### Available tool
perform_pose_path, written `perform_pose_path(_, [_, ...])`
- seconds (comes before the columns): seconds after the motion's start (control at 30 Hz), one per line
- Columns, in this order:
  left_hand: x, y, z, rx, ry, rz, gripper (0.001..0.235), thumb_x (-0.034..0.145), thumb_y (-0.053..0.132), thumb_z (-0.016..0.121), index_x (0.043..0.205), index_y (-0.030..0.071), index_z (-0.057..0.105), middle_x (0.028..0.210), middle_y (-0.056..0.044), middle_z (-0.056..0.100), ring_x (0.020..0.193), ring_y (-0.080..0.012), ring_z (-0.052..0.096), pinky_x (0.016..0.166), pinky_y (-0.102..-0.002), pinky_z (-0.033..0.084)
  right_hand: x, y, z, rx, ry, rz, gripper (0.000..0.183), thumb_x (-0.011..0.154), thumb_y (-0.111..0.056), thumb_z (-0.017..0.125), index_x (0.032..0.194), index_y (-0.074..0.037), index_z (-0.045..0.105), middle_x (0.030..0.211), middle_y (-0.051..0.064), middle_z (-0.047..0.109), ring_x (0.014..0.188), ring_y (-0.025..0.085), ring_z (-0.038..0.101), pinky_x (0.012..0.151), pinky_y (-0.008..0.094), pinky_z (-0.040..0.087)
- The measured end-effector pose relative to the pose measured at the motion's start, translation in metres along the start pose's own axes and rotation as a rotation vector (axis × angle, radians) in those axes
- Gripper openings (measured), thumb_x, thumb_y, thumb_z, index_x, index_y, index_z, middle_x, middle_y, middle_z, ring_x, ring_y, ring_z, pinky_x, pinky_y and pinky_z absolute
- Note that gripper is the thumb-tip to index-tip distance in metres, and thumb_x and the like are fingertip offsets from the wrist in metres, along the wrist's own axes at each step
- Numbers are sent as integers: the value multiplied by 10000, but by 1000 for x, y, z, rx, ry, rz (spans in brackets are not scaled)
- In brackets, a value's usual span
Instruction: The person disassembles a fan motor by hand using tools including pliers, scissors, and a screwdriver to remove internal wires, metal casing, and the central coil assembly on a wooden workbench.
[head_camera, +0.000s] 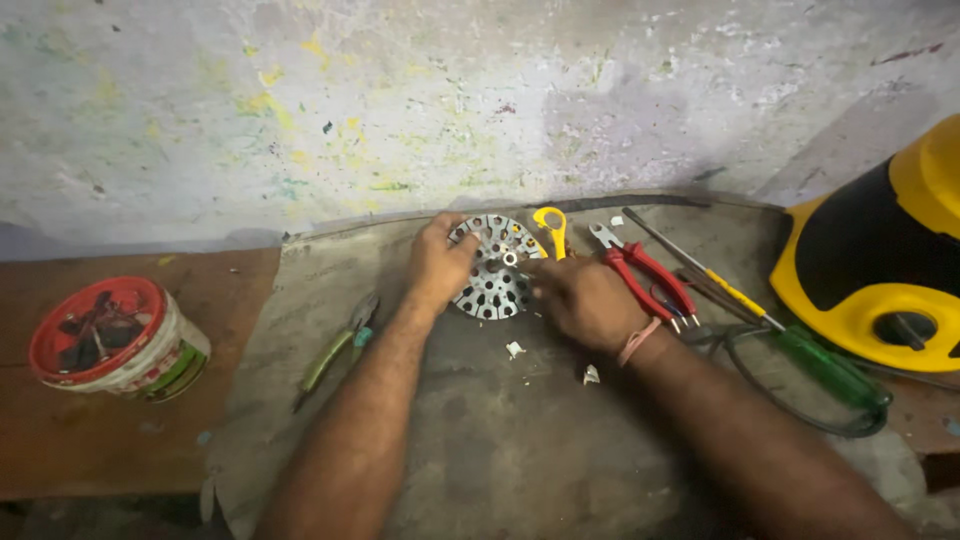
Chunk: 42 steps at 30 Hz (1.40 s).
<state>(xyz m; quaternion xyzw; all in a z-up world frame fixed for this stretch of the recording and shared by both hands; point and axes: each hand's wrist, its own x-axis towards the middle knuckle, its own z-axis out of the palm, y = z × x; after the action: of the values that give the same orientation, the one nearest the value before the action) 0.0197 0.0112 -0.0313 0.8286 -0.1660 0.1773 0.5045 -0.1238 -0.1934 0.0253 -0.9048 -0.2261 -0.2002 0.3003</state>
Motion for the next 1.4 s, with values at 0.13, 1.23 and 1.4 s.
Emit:
perform_pose_path(0.13, [-2,2,3,28,15,27,365,895,310,755,1113,19,724,1032,-205,762,988,-337,734,877,-422,558,-1,-3,14,-150,-30,177,368,918,-172,625,1281,-150,673,986,198,736,883,403,698,750,515,542])
perform_pose_path(1.23, [-3,21,-5,-7,-67,-10,331,901,262,740,1142,36,740,1025,-175,778,943,-296,754,862,-399,564,-4,10,24,-98,124,301,341,918,-162,661,1248,-216,726,885,170,732,812,389,702,736,486,552])
perform_pose_path(1.4, [-4,18,-6,21,-39,19,330,900,266,752,1148,49,754,1018,-185,774,963,-302,746,870,-402,556,-8,12,23,-74,122,80,359,898,-157,671,1252,-184,726,889,175,736,798,399,694,719,494,543])
